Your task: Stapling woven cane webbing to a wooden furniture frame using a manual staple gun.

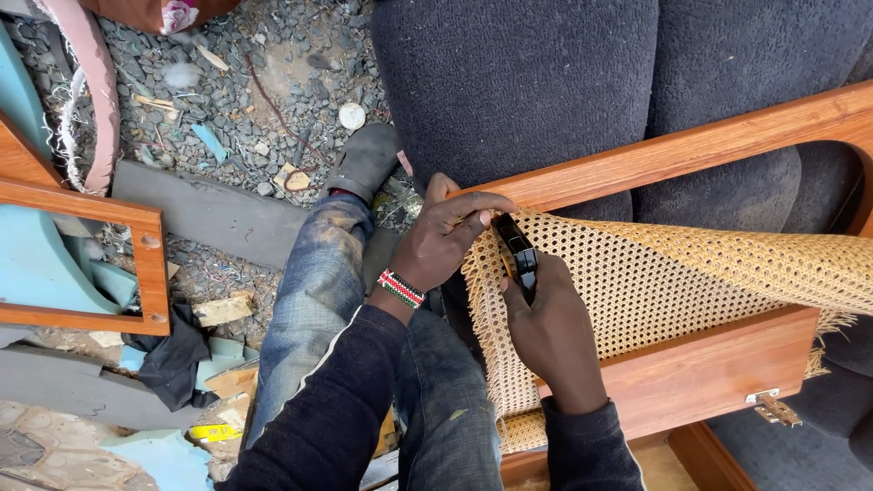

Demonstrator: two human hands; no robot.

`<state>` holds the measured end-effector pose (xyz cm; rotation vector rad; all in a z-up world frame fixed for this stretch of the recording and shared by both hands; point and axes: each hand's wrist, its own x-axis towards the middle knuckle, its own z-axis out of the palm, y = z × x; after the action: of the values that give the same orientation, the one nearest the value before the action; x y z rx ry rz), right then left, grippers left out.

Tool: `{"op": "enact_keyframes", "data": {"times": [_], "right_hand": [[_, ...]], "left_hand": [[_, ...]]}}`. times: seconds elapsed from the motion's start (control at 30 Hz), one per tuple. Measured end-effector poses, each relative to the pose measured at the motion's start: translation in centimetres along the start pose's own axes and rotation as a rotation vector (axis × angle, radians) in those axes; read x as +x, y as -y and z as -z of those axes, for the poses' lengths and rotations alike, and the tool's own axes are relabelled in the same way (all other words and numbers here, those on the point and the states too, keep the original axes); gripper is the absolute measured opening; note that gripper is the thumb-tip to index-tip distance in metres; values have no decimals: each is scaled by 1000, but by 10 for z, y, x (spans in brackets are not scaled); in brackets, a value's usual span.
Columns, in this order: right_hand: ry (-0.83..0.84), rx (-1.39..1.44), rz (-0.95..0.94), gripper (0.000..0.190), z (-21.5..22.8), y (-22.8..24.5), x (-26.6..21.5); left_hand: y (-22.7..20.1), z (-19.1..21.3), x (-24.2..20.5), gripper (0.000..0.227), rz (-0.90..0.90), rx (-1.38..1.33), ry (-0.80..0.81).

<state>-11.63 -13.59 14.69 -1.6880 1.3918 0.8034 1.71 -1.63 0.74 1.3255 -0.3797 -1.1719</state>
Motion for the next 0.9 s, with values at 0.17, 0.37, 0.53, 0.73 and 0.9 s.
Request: {"op": "enact_keyframes", "data": {"times": [0.17,0.37,0.53,0.73,0.9], "right_hand": [[-12,-14,32,60,1,10,-6],[-13,-5,57,59,1,14,-11],[9,-18,75,46,13,-3,-5],[28,79,19,49,32,-2,-20],[22,145,-21,53,35,-8,-22]], "left_hand": [[10,0,-2,34,7,-11,13],[11,1,-3,34,-6,-22,29],[11,6,-3,36,-34,6,74],[14,8,-4,39,-4,19,114],[23,10,-3,40,-6,29,128]]}}
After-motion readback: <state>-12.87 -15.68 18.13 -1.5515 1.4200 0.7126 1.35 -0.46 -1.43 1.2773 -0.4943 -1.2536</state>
